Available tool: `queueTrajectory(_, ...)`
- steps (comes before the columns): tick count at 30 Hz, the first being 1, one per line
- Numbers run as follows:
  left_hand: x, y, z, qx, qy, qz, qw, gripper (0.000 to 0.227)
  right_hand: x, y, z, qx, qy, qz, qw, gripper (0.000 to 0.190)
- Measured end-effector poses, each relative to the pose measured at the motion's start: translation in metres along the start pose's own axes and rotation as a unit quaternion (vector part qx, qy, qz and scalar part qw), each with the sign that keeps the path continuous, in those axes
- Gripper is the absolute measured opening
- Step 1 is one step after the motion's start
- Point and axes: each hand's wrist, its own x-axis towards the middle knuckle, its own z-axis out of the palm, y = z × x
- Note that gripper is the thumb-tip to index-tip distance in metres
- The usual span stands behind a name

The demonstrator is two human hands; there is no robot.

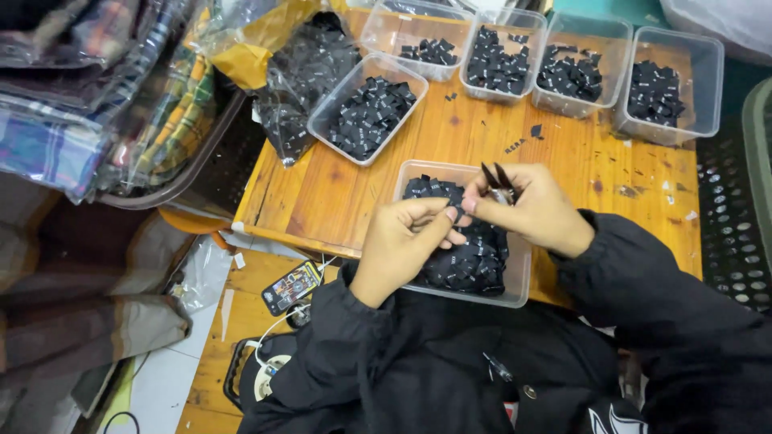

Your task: The person prepares clothing labels using shears to trim or separate them from a larger set before placing them into plastic containers.

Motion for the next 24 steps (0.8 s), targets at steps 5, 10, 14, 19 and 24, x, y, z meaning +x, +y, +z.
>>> queueTrajectory(5,0.005,-0.010,0.001,0.019,-0.006,-0.010,1.000,0.020,-0.003,0.008,-0.006,0.072,0.020,0.041,0.996,0.005)
queueTrajectory(10,0.003,-0.006,-0.004,0.078,0.023,0.052,0.995,0.026,-0.003,0.010,-0.010,0.141,0.019,0.077,0.987,0.005)
queueTrajectory(14,0.003,-0.004,0.000,0.134,0.051,0.129,0.981,0.030,-0.002,0.004,-0.005,0.098,-0.008,0.064,0.993,0.004)
queueTrajectory(19,0.003,-0.018,-0.002,0.052,0.037,0.056,0.996,0.020,-0.003,-0.004,0.003,0.052,-0.020,0.058,0.997,0.006)
queueTrajectory(24,0.005,-0.009,-0.004,-0.031,0.039,0.010,0.999,0.016,-0.004,0.009,-0.002,0.242,-0.091,0.163,0.952,0.049)
